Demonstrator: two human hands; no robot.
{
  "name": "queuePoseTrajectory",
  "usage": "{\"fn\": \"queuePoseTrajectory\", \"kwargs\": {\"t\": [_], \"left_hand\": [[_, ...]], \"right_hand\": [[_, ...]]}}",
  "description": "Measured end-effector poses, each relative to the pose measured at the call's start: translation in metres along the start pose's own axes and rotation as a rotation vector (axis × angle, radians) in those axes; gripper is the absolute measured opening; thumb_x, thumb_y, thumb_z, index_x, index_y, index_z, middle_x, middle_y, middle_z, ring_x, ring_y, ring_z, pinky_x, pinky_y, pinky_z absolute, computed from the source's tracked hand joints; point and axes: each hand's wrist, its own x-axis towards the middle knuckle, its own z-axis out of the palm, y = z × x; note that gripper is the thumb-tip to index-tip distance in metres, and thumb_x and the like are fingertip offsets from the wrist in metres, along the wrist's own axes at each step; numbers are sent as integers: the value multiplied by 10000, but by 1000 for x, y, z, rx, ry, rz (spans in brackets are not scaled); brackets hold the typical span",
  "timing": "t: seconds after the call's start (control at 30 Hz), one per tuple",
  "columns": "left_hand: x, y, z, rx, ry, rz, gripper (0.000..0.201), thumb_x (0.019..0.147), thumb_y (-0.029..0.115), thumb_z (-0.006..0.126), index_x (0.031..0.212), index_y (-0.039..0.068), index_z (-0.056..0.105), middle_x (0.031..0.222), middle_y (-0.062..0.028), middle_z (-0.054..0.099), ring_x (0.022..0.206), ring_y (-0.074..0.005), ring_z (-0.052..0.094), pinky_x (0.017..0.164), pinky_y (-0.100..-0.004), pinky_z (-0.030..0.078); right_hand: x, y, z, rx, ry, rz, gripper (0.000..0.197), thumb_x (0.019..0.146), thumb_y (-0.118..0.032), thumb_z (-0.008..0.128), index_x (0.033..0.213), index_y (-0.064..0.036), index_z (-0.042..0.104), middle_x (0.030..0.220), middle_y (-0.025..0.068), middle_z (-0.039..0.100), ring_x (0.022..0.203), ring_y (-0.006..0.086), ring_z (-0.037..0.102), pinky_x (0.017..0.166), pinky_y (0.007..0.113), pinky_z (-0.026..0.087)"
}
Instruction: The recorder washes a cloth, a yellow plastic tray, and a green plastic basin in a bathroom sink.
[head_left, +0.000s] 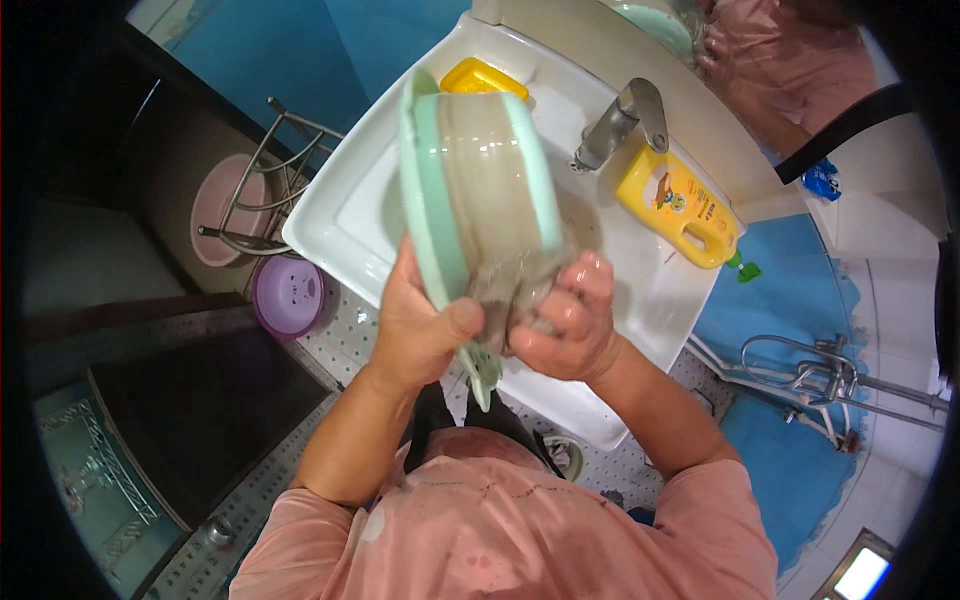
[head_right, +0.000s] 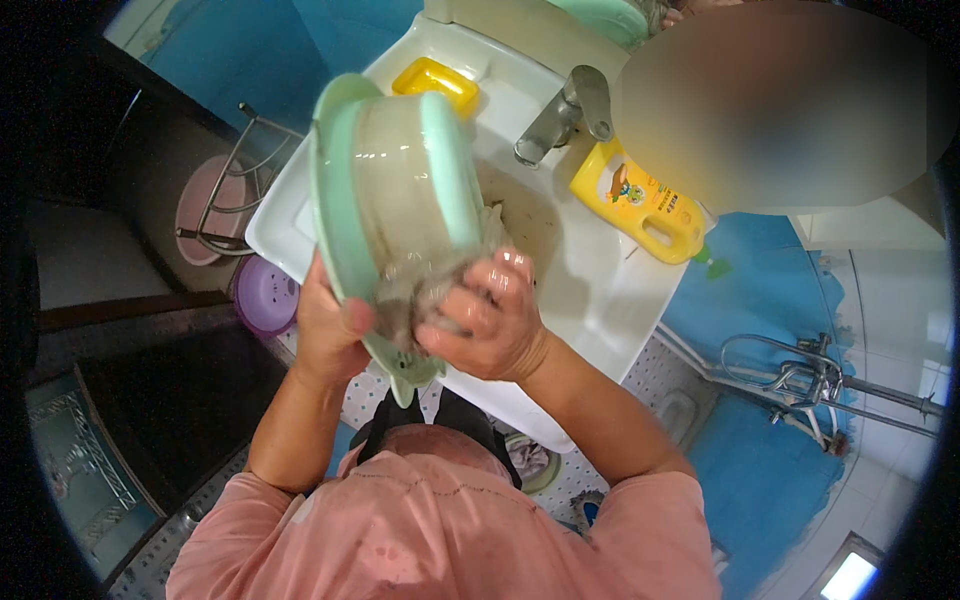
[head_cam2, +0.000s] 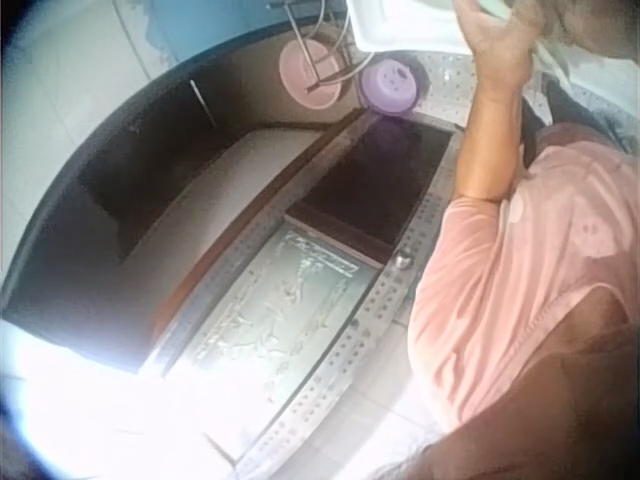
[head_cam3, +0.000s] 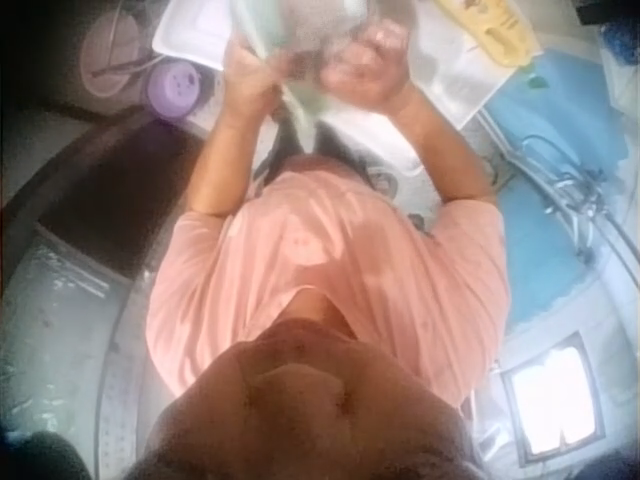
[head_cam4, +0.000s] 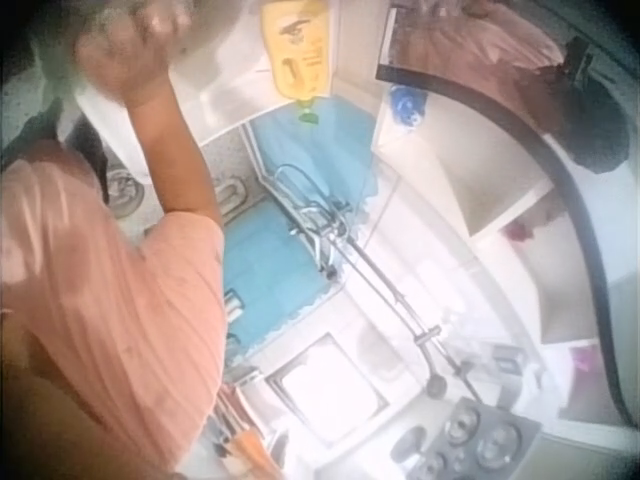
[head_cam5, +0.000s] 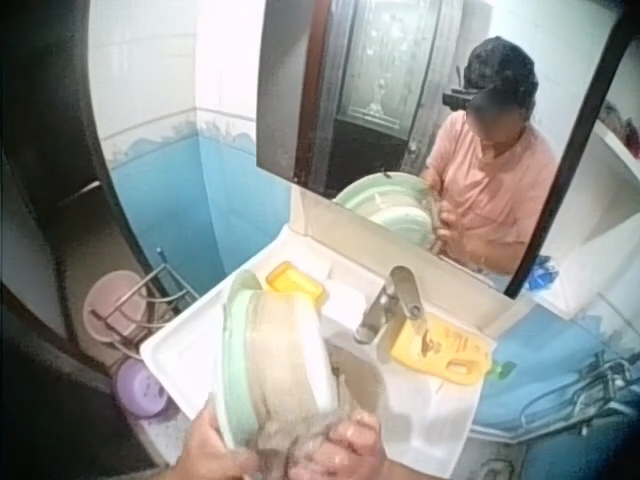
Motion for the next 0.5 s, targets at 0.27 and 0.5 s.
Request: {"fn": "queuePoseTrajectory", "kwargs": {"t": [0.27,0.5], "left_hand": [[-15,35,-3,-29,51,71,1003,590,311,862,1345,-11,285,1262,-141,468,1163,-263,484,966,-400,407],[-22,50,-21,159,61,88,951,558,145,817,1342,-9,302,1217,-138,501,1102,-247,525,929,-371,432]], "right_hand": [[-131,94,52,50,-694,779,227,665,-247,638,872,-153,642,1012,86,553,1050,294,465,871,490,385],[-157,71,81,-187,-800,322,313,784,-152,571,1090,-88,584,1242,129,468,1167,334,427,914,503,370]]}}
